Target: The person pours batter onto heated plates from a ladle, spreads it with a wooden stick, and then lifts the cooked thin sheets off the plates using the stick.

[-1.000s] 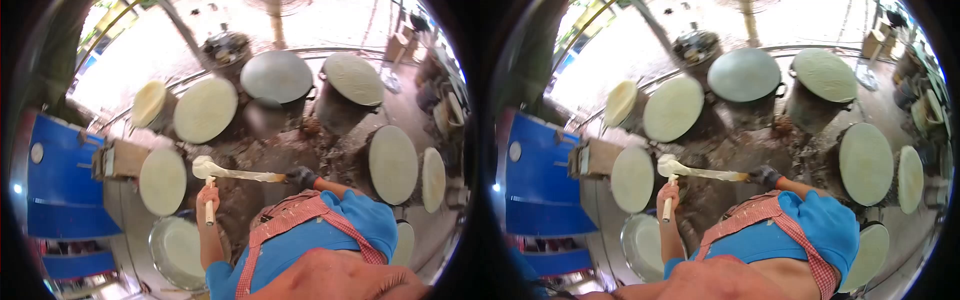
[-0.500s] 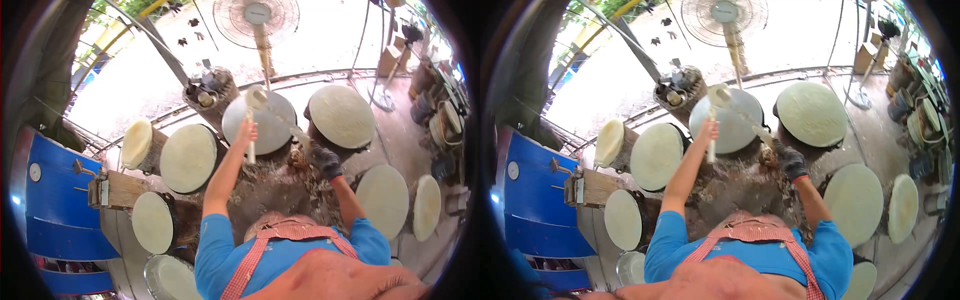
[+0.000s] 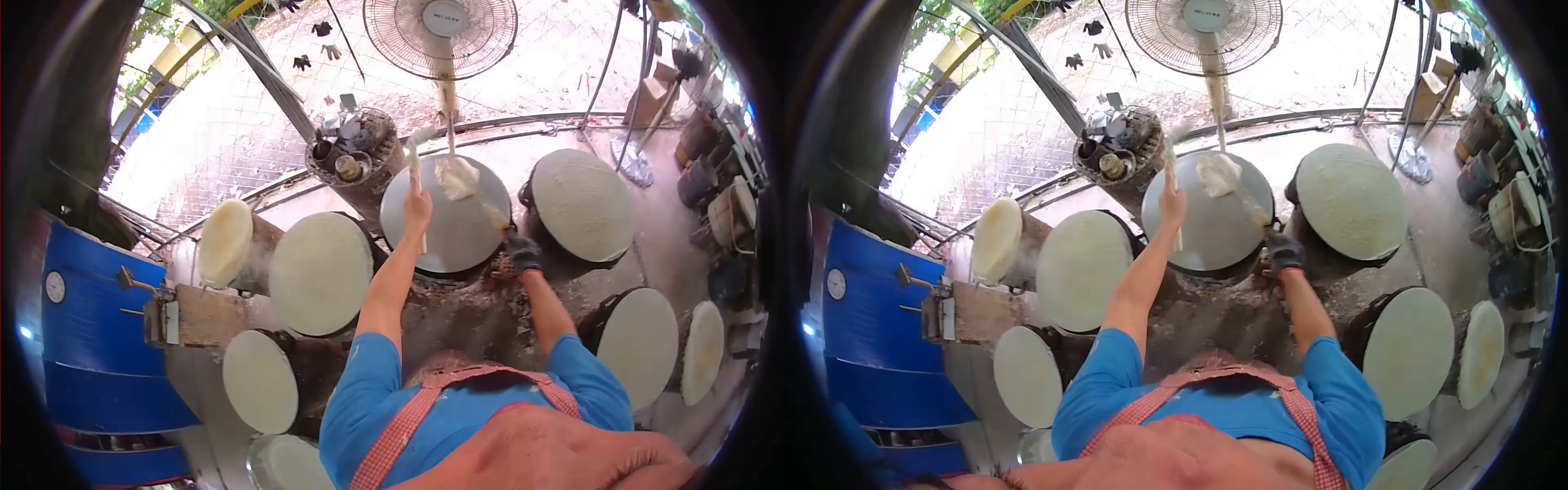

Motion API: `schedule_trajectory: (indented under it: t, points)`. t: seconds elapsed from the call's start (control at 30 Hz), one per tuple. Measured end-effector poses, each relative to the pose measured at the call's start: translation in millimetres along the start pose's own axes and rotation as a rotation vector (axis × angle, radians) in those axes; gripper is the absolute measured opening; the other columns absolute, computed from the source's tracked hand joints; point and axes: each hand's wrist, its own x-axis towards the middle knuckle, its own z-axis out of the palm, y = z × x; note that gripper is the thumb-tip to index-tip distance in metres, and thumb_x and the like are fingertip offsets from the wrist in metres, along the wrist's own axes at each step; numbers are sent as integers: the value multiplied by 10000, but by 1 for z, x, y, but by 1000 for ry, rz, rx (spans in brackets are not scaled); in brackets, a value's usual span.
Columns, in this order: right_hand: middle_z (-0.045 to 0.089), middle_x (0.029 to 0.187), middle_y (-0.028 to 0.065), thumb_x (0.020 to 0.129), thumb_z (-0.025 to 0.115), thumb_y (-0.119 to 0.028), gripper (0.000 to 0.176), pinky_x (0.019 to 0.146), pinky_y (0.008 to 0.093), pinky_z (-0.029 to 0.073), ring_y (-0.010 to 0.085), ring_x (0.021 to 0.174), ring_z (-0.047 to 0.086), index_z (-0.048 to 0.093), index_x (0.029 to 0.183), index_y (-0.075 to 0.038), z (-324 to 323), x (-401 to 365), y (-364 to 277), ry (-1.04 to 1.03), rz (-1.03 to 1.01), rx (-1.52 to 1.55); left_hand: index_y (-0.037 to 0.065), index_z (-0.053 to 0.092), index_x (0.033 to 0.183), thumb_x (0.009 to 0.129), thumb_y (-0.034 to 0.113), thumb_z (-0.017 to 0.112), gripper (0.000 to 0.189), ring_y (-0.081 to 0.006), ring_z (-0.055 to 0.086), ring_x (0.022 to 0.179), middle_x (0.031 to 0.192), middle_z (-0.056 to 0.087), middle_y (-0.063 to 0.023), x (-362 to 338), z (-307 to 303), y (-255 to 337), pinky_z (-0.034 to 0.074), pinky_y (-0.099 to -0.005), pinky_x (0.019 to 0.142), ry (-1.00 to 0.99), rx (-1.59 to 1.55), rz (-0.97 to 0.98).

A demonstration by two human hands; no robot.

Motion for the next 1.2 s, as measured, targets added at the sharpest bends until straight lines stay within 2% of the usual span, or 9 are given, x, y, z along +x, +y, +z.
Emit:
schedule_trajectory:
  t: [0.03, 0.17, 0.23, 0.33, 0.7, 0.77, 0.87, 0.97, 1.2]
  points:
    - [627, 710, 43, 744, 585, -200, 280, 558, 310, 425, 144, 576, 530, 592, 978, -47, -28, -2, -28, -61, 53, -409, 214, 213, 1302, 692, 40, 413, 665, -358, 515, 898, 1045, 520, -198, 11, -20, 17, 411, -406, 735, 45, -89, -3]
    - [600, 813, 150, 834, 388, -326, 306, 668, 375, 435, 293, 763, 565, 597, 948, -134, 71, 24, -14, 164, 144, 581, 209, 241, 1299, 682, 21, 411, 666, -306, 541, 927, 1157, 474, -137, -6, -84, 2, 436, -345, 714, 42, -264, 150]
    - [598, 846, 160, 821, 411, -336, 324, 675, 369, 442, 283, 788, 570, 602, 947, -107, 60, 33, -83, 86, 70, 81, 204, 242, 1299, 684, 30, 419, 663, -300, 570, 864, 1108, 505, -164, -40, -73, -60, 449, -336, 677, 56, -68, 267]
    - [603, 909, 123, 781, 518, -287, 310, 756, 315, 422, 251, 827, 553, 590, 971, -53, 32, 58, -38, -5, 1, 1, 189, 243, 1301, 677, 23, 422, 670, -289, 531, 949, 1134, 471, -190, -127, -122, -59, 422, -326, 762, -434, -195, -578]
    - [604, 909, 131, 813, 434, -328, 318, 754, 291, 440, 239, 818, 575, 597, 982, -114, 5, 0, -42, -99, 7, 400, 106, 277, 1281, 660, -3, 416, 646, -338, 406, 1095, 1210, 403, -194, -199, -147, -120, 352, -318, 864, -371, -93, -339]
    - [614, 886, 107, 797, 479, -299, 291, 728, 272, 444, 200, 779, 577, 602, 965, -96, 11, 3, -27, -45, 194, 534, 132, 268, 1287, 664, 19, 425, 653, -344, 448, 1041, 1195, 409, -206, -201, -140, -119, 373, -335, 833, -215, 5, 73]
    - [630, 852, 71, 774, 546, -256, 257, 689, 242, 451, 142, 720, 581, 611, 939, -70, 107, 16, -11, 167, -177, -291, 214, 263, 1290, 661, 39, 431, 674, -324, 552, 751, 1034, 515, -207, -203, -144, -91, 439, -351, 672, -211, 12, -70]
    - [626, 840, 58, 719, 630, -167, 229, 682, 243, 451, 128, 714, 566, 618, 911, -43, 47, -3, -41, -234, 138, 849, 262, 258, 1289, 659, 41, 428, 689, -289, 556, 578, 885, 569, -196, -207, -132, -86, 452, -350, 562, -274, 14, -332]
    - [605, 838, 41, 722, 624, -102, 259, 592, 271, 462, 108, 738, 539, 591, 970, -34, 22, 52, -11, -368, 368, 977, 240, 254, 1294, 667, 37, 431, 682, -264, 569, 599, 931, 566, -175, -217, -119, -93, 458, -339, 583, -178, 88, -281]
